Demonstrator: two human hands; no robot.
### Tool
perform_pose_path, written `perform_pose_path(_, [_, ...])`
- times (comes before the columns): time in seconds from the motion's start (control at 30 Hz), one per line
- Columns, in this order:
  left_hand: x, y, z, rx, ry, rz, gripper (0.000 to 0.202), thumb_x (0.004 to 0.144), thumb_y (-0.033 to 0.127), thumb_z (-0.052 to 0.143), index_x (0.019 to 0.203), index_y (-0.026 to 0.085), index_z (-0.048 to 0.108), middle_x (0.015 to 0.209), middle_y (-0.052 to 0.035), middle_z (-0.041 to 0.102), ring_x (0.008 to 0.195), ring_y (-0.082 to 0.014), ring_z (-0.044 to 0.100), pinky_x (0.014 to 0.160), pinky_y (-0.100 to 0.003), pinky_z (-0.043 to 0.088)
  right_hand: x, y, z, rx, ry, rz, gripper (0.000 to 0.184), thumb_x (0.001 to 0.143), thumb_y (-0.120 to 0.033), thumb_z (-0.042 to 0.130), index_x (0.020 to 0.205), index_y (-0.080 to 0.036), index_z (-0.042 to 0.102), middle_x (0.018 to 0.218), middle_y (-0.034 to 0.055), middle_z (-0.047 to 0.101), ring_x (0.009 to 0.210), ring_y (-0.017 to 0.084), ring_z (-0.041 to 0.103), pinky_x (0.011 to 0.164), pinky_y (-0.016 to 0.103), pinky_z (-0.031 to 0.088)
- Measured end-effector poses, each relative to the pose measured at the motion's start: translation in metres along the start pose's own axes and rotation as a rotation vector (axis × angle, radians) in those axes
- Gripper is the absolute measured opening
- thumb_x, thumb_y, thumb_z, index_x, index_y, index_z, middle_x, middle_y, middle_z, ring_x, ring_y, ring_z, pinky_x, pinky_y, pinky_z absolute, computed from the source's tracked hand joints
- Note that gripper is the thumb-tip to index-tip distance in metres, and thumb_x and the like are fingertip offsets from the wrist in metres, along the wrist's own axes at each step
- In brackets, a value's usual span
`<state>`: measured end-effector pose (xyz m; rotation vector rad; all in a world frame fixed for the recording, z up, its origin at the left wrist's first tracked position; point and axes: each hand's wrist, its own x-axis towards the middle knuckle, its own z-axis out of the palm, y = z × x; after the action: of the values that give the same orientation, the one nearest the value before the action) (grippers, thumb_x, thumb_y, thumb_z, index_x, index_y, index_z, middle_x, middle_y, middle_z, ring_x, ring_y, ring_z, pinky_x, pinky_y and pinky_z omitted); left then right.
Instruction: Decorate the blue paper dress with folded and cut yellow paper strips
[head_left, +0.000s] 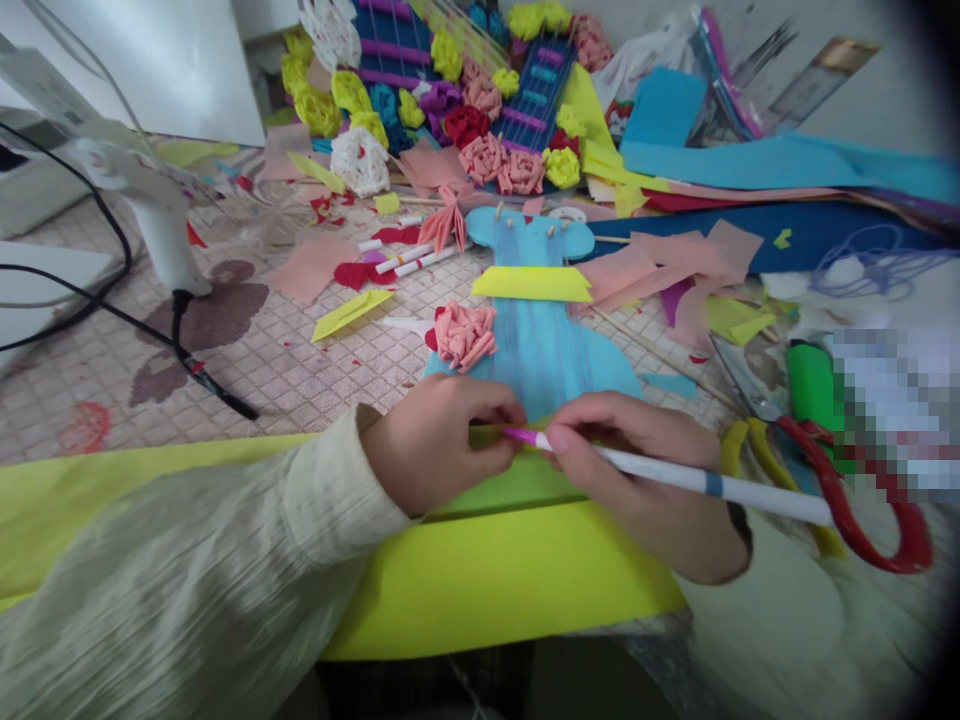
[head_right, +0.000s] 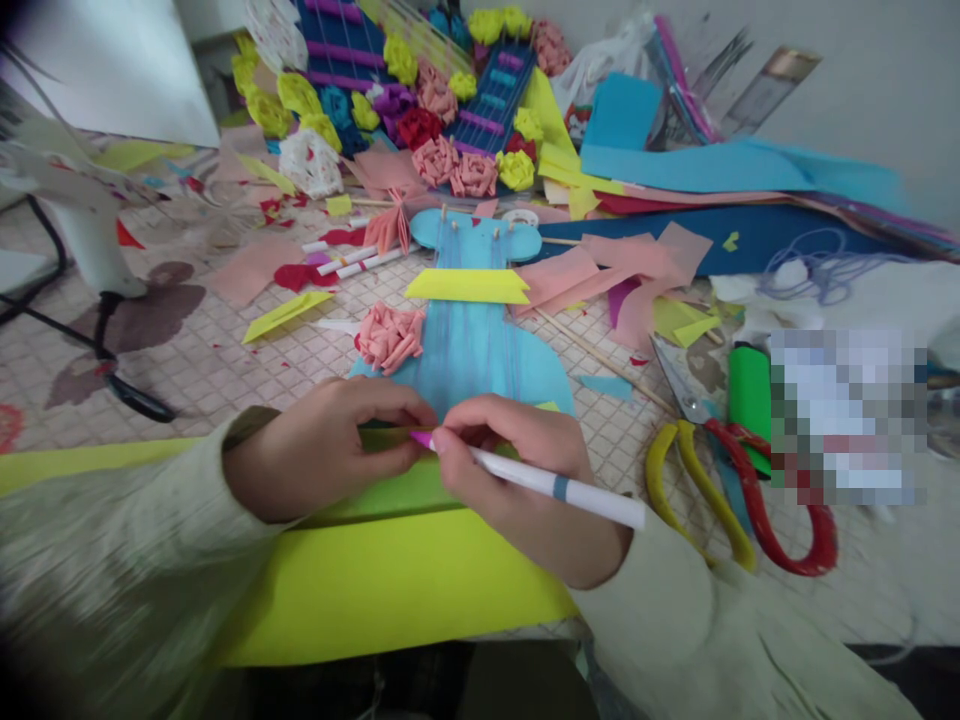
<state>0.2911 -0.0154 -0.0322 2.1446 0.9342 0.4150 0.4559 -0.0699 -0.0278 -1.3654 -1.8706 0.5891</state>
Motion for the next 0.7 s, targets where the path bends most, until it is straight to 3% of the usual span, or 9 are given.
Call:
perform_pose_path(0.53, [-0.0012, 0.0018, -0.0014, 0.027, 0.008, 0.009, 0.014, 0.068, 0.016, 0.055, 0.077, 0.016, 0.064, 0.069, 0.0014, 0.067, 0.064, -0.0110, 0.060, 0.058, -0.020, 0.043, -0.0007, -0.0002, -0.0005, 0.015, -0.019, 0.045, 0.005, 0.077, -0.022, 0.057, 0.072, -0.021, 0.058, 0.059, -0.0056, 0.058, 0.049, 0.007, 0.051, 0.044, 0.017, 0.040])
perform_pose_path(0.7, [-0.0016, 0.0004, -0.0003, 0.042, 0.009, 0.011, 0.012, 0.071, 0.019, 0.054, 0.077, 0.017, 0.064, 0.069, 0.0017, 0.067, 0.064, -0.0110, 0.060, 0.059, -0.021, 0.043, -0.0033, 0.0032, -0.0057, 0.154, 0.115, 0.039, 0.005, 0.076, -0.020, 0.057, 0.071, -0.020, 0.059, 0.057, -0.0034, 0.059, 0.050, 0.010, 0.055, 0.046, 0.022, 0.043])
